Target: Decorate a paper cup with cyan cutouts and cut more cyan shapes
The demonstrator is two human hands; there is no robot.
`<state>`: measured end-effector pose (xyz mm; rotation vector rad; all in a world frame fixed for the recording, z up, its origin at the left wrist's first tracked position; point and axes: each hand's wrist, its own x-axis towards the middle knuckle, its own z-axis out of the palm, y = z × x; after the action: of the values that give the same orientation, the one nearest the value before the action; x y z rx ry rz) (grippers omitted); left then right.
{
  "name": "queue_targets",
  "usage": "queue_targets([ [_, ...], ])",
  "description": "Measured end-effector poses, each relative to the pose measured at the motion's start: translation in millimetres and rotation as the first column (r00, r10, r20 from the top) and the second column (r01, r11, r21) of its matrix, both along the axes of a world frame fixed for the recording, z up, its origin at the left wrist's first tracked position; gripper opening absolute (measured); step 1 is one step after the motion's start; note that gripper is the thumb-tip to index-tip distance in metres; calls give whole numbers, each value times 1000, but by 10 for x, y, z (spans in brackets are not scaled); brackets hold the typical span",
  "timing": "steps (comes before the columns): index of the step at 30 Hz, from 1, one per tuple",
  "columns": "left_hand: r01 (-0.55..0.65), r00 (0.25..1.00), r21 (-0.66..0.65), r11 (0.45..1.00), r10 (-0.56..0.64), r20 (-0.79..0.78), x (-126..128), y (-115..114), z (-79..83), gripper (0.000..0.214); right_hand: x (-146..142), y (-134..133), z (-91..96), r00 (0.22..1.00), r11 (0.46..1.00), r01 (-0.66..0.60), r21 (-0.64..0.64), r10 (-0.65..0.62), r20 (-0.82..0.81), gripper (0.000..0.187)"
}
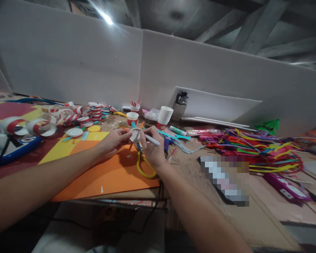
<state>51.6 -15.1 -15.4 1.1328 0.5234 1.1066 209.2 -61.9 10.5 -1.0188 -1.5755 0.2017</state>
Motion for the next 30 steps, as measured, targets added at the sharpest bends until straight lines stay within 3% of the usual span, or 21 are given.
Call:
queue_targets([
  [11,2,1000,-17,1000,-1,29,-3,3,2,30,16,26,-37,1000,1000,-8,23,8,-23,17],
  [16,-17,997,-71,997,23,79,1,24,-4,29,47,34,5,986,997,17,72,-5,-169,18],
  [18,-12,995,-68,998,18,95,5,19,8,29,52,41,17,972,1000,3,10,-1,-235,22],
  [22,5,995,-66,998,1,98,16,-22,48,30,38,71,-10,944,976,-139,-170,79,-322,32],
  [26,50,994,-36,998,-47,103,22,-54,58,31,26,82,-45,941,960,-195,-201,126,-314,32],
  [30,119,990,6,993,-119,72,3,-41,60,33,35,75,-36,950,965,-173,-195,111,-293,28],
])
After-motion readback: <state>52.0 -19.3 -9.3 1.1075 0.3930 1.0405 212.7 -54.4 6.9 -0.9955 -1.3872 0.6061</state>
